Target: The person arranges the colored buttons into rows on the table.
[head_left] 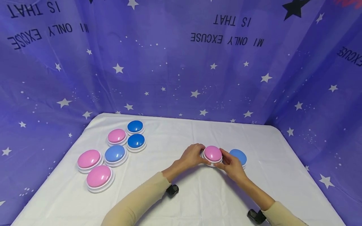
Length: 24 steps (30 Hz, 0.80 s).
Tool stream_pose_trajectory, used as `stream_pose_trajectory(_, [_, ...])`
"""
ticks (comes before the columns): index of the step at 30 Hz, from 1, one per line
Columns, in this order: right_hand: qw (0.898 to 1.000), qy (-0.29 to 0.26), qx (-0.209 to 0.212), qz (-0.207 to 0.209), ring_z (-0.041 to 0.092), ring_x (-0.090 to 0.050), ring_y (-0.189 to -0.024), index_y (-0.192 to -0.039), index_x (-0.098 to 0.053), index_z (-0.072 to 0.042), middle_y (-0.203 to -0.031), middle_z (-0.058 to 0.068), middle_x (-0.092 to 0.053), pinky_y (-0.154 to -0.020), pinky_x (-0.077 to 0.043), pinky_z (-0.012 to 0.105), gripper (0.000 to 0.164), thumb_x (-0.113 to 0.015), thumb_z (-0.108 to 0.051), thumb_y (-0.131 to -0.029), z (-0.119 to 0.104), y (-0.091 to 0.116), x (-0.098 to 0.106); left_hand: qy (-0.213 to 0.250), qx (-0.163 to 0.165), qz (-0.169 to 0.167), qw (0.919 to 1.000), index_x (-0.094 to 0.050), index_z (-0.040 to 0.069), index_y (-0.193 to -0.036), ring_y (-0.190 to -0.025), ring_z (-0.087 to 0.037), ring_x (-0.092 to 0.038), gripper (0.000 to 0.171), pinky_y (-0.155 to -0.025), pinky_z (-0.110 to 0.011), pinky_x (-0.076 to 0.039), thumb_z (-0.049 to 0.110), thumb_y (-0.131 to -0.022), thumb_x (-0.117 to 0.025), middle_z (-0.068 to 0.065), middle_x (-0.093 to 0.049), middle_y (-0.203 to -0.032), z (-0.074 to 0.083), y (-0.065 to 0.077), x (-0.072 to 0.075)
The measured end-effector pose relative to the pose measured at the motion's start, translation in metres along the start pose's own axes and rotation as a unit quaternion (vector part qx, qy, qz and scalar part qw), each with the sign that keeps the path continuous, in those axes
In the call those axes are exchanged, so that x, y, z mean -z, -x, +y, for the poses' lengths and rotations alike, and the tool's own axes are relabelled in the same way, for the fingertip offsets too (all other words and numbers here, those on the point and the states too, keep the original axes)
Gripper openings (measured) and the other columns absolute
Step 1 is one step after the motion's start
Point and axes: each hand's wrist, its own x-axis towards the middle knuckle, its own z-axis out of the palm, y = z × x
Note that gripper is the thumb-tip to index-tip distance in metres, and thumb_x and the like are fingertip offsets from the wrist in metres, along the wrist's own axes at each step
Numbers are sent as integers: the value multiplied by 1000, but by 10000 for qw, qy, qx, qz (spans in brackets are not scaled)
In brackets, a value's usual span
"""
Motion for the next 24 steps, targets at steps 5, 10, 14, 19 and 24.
stream_pose_trajectory(5, [9997, 152, -124, 125, 38, -33, -138, -145, -34, 15, -149, 31, -34, -108, -33, 37, 72, -73, 7, -84, -3, 0, -5, 30, -15, -58, 10000, -71, 6, -108, -87, -15, -63, 52, -77, -25, -47, 31, -68, -92, -2, -71, -97, -1, -1, 0])
stream_pose_trajectory(10, [9993, 165, -286, 181, 37, -33, -139, -146, -32, 14, -150, 30, -33, -109, -32, 36, 75, -73, 7, -84, -3, -1, -7, -66, 16, -12, 10000, -71, 6, -109, -90, -15, -63, 53, -79, -26, -48, 32, -67, -92, -2, -70, -98, 0, -1, -1])
stream_pose_trajectory(14, [9992, 108, -317, 206, 37, -31, -140, -146, -31, 14, -151, 30, -31, -109, -31, 36, 75, -73, 8, -84, -2, 0, -8, -54, 88, -14, 9999, -70, 6, -109, -93, -16, -62, 54, -82, -28, -48, 32, -67, -92, -3, -69, -101, 0, 0, -3])
stream_pose_trajectory(19, [9992, -74, -358, 182, 37, -29, -141, -147, -29, 14, -152, 30, -29, -110, -30, 36, 78, -73, 8, -83, -1, 2, -8, -36, 125, 52, 9999, -70, 5, -108, -98, -17, -61, 56, -86, -30, -49, 31, -65, -93, -6, -68, -105, 0, 2, -6])
stream_pose_trajectory(24, [9982, -305, -476, 193, 37, -28, -142, -149, -27, 13, -154, 29, -28, -110, -30, 35, 82, -74, 7, -82, -1, 4, -8, -18, 169, 45, 9998, -69, 5, -110, -101, -18, -61, 57, -88, -32, -49, 31, -65, -93, -7, -67, -108, 0, 3, -6])
